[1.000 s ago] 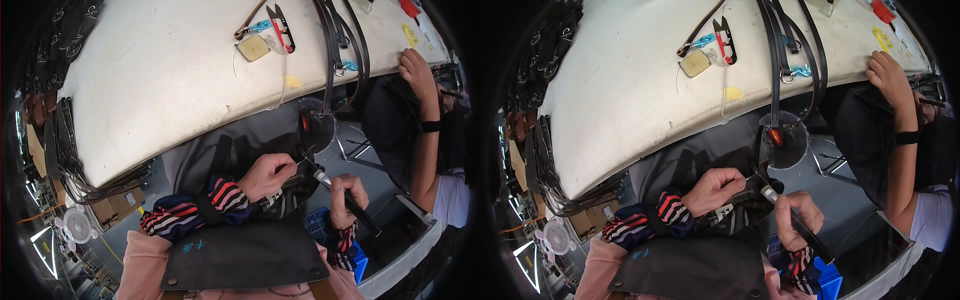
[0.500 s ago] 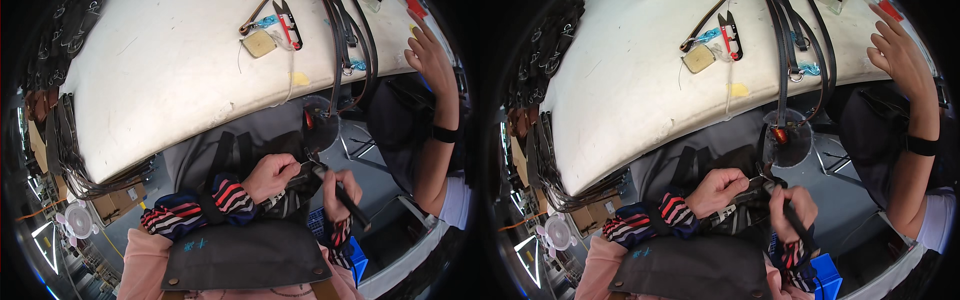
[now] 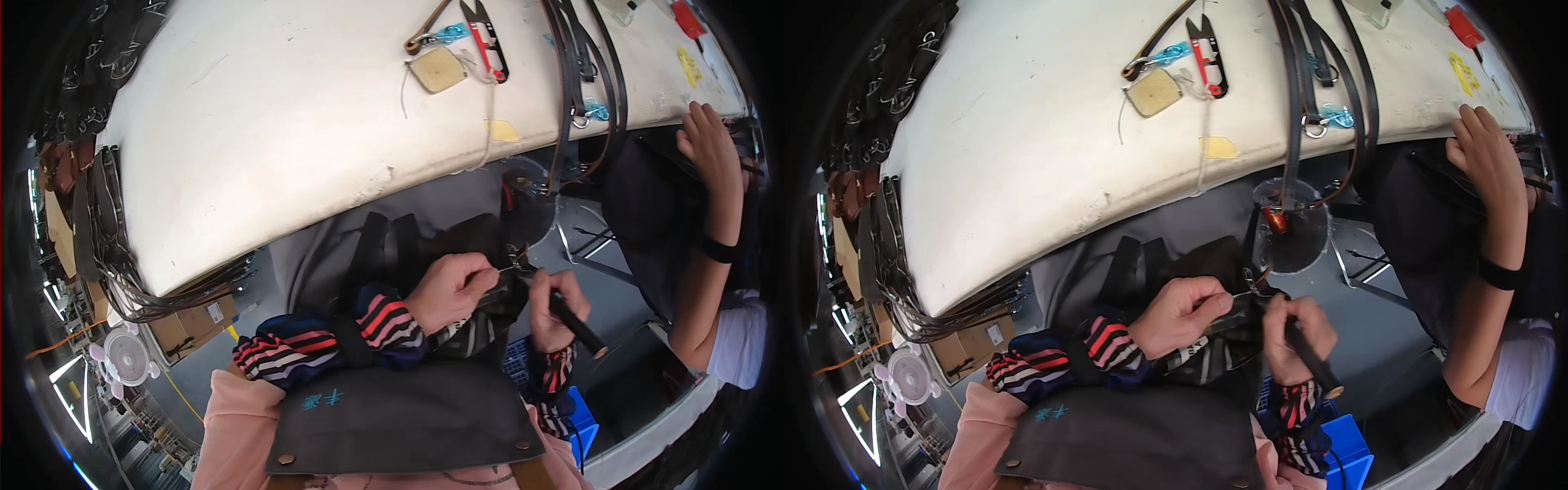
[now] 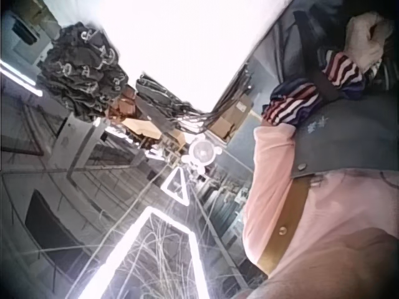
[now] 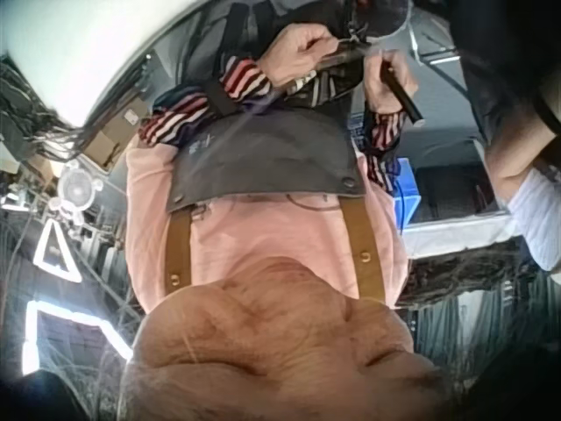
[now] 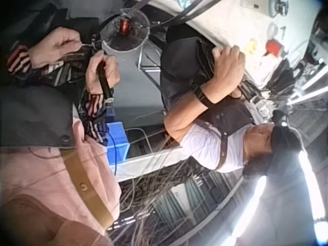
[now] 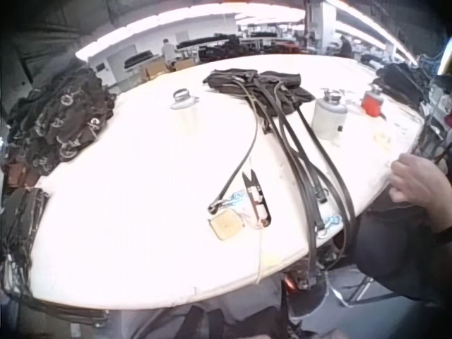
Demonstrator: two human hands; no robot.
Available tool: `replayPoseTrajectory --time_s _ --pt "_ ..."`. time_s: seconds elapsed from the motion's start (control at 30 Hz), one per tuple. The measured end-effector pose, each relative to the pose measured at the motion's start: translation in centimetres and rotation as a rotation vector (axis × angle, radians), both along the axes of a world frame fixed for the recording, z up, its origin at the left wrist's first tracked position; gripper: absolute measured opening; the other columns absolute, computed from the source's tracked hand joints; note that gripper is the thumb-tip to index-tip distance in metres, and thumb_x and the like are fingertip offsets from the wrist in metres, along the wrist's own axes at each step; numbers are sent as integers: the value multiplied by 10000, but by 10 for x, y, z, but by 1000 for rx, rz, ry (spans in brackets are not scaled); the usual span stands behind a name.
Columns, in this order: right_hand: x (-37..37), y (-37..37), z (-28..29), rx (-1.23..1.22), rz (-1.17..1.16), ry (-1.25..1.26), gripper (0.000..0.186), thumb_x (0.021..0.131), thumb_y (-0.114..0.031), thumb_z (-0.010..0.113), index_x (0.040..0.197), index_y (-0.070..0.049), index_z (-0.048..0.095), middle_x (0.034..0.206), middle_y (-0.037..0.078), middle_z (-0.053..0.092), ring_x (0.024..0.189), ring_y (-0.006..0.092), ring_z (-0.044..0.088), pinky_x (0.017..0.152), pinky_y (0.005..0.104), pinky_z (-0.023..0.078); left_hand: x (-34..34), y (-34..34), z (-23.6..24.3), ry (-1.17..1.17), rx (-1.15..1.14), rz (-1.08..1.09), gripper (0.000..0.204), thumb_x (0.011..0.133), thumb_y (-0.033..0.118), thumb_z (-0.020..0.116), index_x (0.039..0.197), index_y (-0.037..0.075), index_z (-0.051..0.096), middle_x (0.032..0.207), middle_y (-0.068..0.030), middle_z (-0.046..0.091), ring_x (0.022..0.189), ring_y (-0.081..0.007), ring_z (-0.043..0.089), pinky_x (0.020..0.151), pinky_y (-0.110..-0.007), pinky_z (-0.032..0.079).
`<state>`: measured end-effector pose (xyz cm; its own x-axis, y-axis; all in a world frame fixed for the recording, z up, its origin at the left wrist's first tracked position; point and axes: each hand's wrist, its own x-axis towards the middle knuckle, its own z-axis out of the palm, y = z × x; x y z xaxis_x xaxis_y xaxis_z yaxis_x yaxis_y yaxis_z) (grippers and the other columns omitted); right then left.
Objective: Applying edge paint or dye to the edges of leather bags and straps at a finishing station.
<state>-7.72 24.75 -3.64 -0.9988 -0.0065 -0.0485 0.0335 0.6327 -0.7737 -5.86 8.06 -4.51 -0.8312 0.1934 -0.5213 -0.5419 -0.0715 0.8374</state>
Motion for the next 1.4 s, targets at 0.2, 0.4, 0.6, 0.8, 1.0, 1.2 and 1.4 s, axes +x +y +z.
replayPoseTrajectory --time_s 0.2,0.4,0.6,0.8,1.0,1.2,1.4 --pt "-1 -17 10 -137 219 70 128 713 -28 635 654 -64 527 571 98 527 500 238 545 473 305 416 6 -1 -14 62 -46 77 192 889 138 500 765 -3 538 593 72 406 544 0 310 440 -198 263" --pt "4 -21 13 -78 271 255 153 733 -56 642 643 -46 519 572 100 537 474 164 525 449 272 391 6 -4 -12 99 -74 64 187 881 128 506 753 -5 535 579 54 405 548 -12 329 447 -210 284" --pt "3 -6 10 3 70 -18 141 736 -52 632 649 -52 520 560 89 534 480 214 538 480 296 425 4 -6 -10 40 -63 7 173 875 120 507 759 -4 541 577 46 415 545 -14 338 446 -216 296" --pt "-3 -7 -10 70 120 210 181 751 -55 630 622 -56 503 551 76 531 446 155 484 445 284 385 9 -2 -17 187 -128 52 181 871 129 515 763 -12 548 577 40 423 551 -17 351 451 -217 305" --pt "13 -30 1 -133 165 148 157 722 -76 658 641 -43 528 537 85 522 437 194 503 441 295 394 6 -8 -10 40 -78 45 197 873 134 519 750 -17 543 584 56 426 565 -6 344 460 -206 305" --pt "26 -29 7 -280 309 107 111 712 -21 631 669 -57 535 525 61 513 427 158 509 425 261 393 7 -10 -14 80 -86 41 215 884 143 504 741 -16 534 582 61 401 563 -12 320 458 -205 287" --pt "29 -34 -2 -309 322 129 132 704 -21 650 659 -49 530 527 50 513 453 123 498 451 240 390 3 -11 -17 54 -80 19 228 878 154 513 725 -15 524 546 46 360 536 -24 305 440 -230 276"
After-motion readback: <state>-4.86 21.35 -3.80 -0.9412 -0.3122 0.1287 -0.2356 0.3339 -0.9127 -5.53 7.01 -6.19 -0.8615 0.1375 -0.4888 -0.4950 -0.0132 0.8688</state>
